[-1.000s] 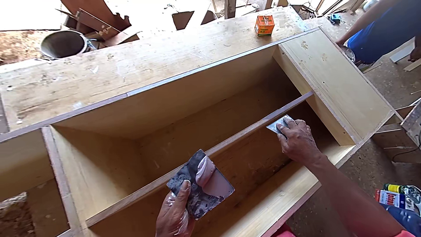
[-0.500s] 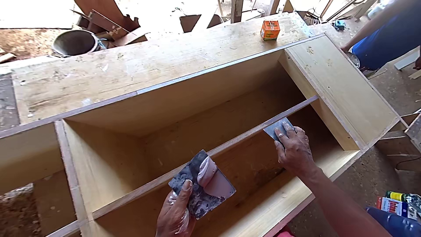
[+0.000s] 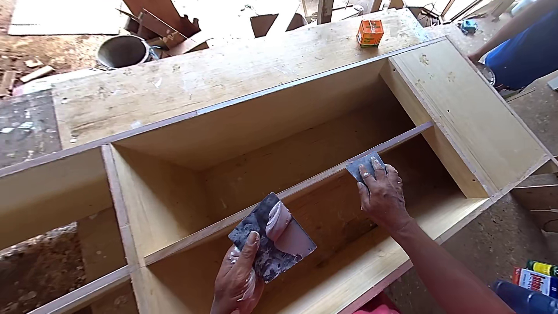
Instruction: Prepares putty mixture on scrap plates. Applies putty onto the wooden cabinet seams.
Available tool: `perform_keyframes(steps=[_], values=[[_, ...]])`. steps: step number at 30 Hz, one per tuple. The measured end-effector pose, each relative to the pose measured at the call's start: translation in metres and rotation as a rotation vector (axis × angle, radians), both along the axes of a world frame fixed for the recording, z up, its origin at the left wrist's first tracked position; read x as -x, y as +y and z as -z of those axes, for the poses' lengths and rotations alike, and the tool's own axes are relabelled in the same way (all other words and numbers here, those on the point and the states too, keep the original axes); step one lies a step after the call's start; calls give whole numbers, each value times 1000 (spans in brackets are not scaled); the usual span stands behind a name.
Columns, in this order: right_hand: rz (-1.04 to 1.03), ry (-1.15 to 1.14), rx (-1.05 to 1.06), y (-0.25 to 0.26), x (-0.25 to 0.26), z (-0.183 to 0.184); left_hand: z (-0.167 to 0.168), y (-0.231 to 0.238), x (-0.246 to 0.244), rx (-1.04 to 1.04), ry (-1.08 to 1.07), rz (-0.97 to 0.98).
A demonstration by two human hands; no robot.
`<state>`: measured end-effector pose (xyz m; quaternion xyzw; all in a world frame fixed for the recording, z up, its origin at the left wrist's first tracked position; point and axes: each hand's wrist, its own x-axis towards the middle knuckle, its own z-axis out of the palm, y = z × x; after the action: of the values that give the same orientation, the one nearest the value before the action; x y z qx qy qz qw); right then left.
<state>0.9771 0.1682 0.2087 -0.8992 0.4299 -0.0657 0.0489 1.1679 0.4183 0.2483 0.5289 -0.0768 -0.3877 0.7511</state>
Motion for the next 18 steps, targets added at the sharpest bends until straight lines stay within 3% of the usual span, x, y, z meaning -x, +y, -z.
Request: perform_keyframes(steps=[5,9,13,18], values=[[-14,79,-61,-15,-1,-4,4,3,6,1,9,-7],[-16,93,-80,-7,10,-19,4,9,7,0,27,-11],[-30,35,-61,-1,-13,-9,2,12,8,-8,25,-26],[-32,135,-148,6,-4,-15,0,12,5,6,35,-20]])
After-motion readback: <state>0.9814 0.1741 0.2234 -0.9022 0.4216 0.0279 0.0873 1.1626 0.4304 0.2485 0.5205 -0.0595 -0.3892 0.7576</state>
